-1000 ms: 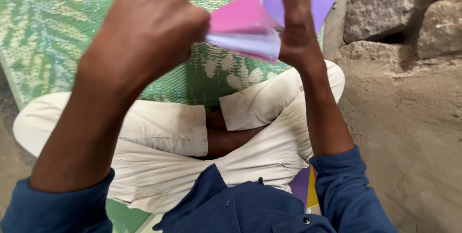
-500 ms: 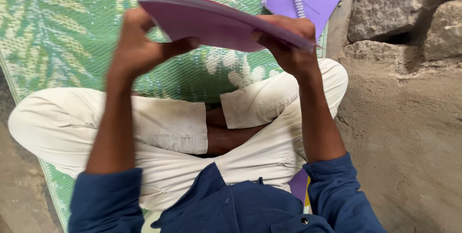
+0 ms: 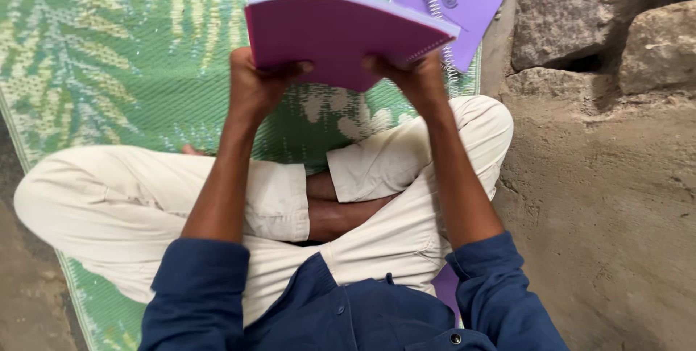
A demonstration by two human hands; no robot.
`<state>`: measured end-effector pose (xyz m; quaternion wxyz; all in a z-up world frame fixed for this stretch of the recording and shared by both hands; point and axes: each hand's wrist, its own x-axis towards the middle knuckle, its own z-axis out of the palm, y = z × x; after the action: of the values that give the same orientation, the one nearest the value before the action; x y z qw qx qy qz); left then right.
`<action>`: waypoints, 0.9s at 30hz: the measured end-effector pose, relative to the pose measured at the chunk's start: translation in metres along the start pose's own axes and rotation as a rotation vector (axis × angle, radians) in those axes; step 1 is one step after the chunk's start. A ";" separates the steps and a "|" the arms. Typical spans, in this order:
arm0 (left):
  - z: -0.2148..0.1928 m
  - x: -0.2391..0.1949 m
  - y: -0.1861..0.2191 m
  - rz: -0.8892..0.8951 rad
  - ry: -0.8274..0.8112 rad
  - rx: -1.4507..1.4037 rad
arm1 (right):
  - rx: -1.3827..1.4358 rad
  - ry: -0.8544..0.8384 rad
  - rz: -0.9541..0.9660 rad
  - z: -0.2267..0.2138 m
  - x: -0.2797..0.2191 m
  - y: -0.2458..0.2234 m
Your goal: The person threads a spiral binding coil through the holes of a notebook by hand. They align the covers and internal pages, then manually rotate the coil to secure the document while sitting on a mat.
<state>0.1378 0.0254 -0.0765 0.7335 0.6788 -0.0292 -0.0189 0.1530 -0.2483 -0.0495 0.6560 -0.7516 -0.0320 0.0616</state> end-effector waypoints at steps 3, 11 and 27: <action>-0.010 0.006 0.035 -0.048 -0.007 0.386 | -0.372 0.161 -0.590 -0.024 0.003 -0.050; -0.022 0.023 0.126 0.427 -0.307 1.105 | -0.346 -0.455 -0.171 -0.049 0.018 -0.070; -0.028 0.003 0.005 0.059 0.106 -0.017 | 0.142 0.135 0.012 -0.018 -0.002 0.047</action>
<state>0.1427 0.0537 -0.0734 0.7401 0.6713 -0.0103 0.0385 0.1518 -0.2726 -0.0941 0.7080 -0.7056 0.0211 0.0170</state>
